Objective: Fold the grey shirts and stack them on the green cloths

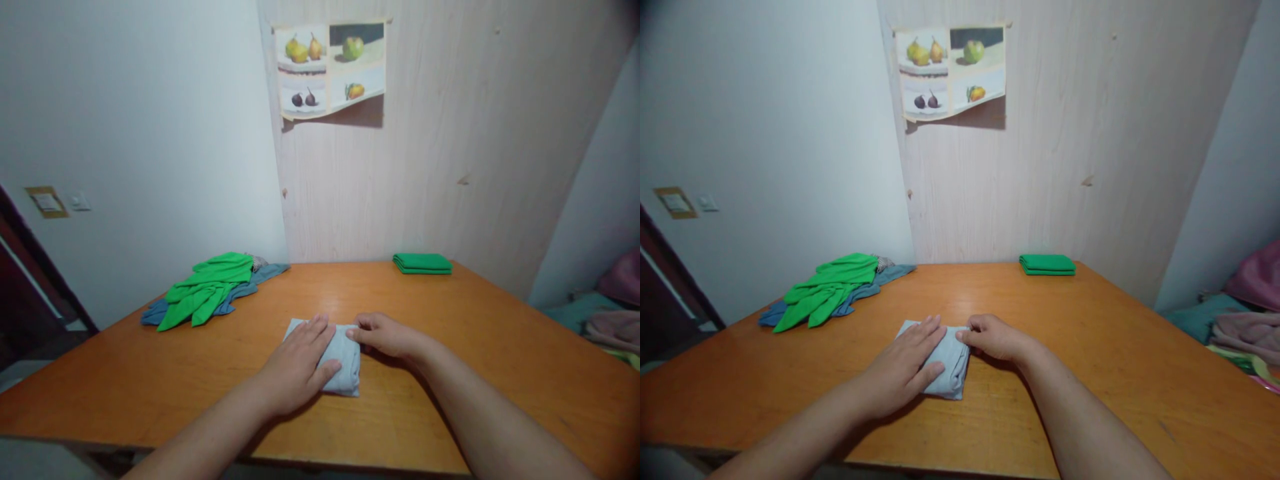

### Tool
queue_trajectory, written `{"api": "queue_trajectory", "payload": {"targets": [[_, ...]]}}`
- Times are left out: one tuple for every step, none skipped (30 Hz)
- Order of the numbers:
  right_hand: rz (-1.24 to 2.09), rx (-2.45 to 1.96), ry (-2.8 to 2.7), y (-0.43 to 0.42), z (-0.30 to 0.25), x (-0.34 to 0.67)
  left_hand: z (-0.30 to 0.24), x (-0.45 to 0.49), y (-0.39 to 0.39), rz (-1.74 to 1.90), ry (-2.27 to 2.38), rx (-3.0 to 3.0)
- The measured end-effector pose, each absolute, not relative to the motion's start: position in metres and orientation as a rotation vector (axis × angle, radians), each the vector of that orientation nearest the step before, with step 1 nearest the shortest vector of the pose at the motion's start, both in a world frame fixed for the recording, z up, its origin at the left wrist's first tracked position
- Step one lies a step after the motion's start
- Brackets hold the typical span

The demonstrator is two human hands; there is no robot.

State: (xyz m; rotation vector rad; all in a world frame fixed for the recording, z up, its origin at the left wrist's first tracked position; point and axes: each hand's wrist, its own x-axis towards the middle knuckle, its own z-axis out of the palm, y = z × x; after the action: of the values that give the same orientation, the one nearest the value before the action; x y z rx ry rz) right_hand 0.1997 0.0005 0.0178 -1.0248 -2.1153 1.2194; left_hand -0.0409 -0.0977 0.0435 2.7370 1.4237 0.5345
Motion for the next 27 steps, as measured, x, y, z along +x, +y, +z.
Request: {"api": "queue_trajectory", "payload": {"targets": [[1.203, -1.026, -2.119, 0.0, 0.018, 0.199, 0.041, -0.042, -0.097, 0.48, 1.44, 2.767], [1.182, -1.028, -2.125, 0.0, 0.018, 0.199, 0.038, -0.043, -0.097, 0.443, 1.453, 2.788], [1.155, -1.032, -2.134, 0.0, 0.018, 0.199, 0.036, -0.043, -0.097, 0.42, 1.46, 2.803], [1.122, -1.04, -2.146, -0.001, 0.018, 0.199, 0.035, -0.044, -0.097, 0.406, 1.462, 2.814], [1.086, -1.05, -2.159, -0.001, 0.018, 0.199, 0.035, -0.044, -0.097, 0.4, 1.461, 2.82], [1.045, -1.061, -2.169, -0.002, 0.019, 0.198, 0.035, -0.044, -0.097, 0.392, 1.458, 2.822], [1.004, -1.07, -2.18, -0.003, 0.02, 0.198, 0.035, -0.044, -0.097, 0.386, 1.455, 2.822], [0.965, -1.075, -2.192, -0.005, 0.022, 0.198, 0.035, -0.044, -0.097, 0.383, 1.454, 2.818], [0.928, -1.078, -2.201, -0.006, 0.023, 0.197, 0.035, -0.044, -0.097, 0.382, 1.455, 2.813], [0.895, -1.076, -2.209, -0.007, 0.025, 0.197, 0.035, -0.044, -0.097, 0.384, 1.46, 2.806], [0.866, -1.07, -2.214, -0.008, 0.026, 0.197, 0.035, -0.044, -0.097, 0.387, 1.465, 2.799], [0.839, -1.061, -2.215, -0.008, 0.026, 0.196, 0.035, -0.044, -0.098, 0.39, 1.467, 2.793], [0.814, -1.052, -2.209, -0.008, 0.026, 0.196, 0.035, -0.043, -0.098, 0.399, 1.468, 2.789], [0.792, -1.043, -2.199, -0.007, 0.026, 0.196, 0.034, -0.043, -0.098, 0.408, 1.465, 2.785], [0.77, -1.036, -2.187, -0.006, 0.025, 0.196, 0.034, -0.042, -0.098, 0.42, 1.458, 2.779], [0.747, -1.034, -2.169, -0.005, 0.023, 0.197, 0.034, -0.042, -0.098, 0.434, 1.449, 2.769], [0.719, -1.041, -2.146, -0.004, 0.021, 0.197, 0.034, -0.042, -0.097, 0.445, 1.438, 2.753], [0.686, -1.054, -2.12, -0.003, 0.02, 0.198, 0.035, -0.042, -0.096, 0.456, 1.426, 2.728], [0.647, -1.071, -2.093, -0.002, 0.019, 0.198, 0.036, -0.042, -0.095, 0.458, 1.412, 2.697], [0.601, -1.087, -2.069, -0.002, 0.02, 0.199, 0.038, -0.044, -0.093, 0.458, 1.393, 2.662], [0.555, -1.102, -2.052, -0.002, 0.022, 0.199, 0.04, -0.046, -0.091, 0.477, 1.38, 2.622], [0.513, -1.113, -2.043, -0.003, 0.025, 0.199, 0.042, -0.048, -0.089, 0.512, 1.372, 2.585], [0.476, -1.121, -2.044, -0.005, 0.03, 0.199, 0.045, -0.052, -0.086, 0.563, 1.372, 2.55], [0.445, -1.126, -2.054, -0.008, 0.036, 0.198, 0.047, -0.056, -0.083, 0.632, 1.384, 2.515], [0.418, -1.127, -2.071, -0.012, 0.043, 0.197, 0.049, -0.06, -0.08, 0.707, 1.404, 2.48], [0.396, -1.124, -2.095, -0.017, 0.051, 0.195, 0.051, -0.064, -0.077, 0.785, 1.434, 2.442], [0.377, -1.113, -2.125, -0.023, 0.058, 0.192, 0.052, -0.068, -0.074, 0.857, 1.466, 2.406]]}}
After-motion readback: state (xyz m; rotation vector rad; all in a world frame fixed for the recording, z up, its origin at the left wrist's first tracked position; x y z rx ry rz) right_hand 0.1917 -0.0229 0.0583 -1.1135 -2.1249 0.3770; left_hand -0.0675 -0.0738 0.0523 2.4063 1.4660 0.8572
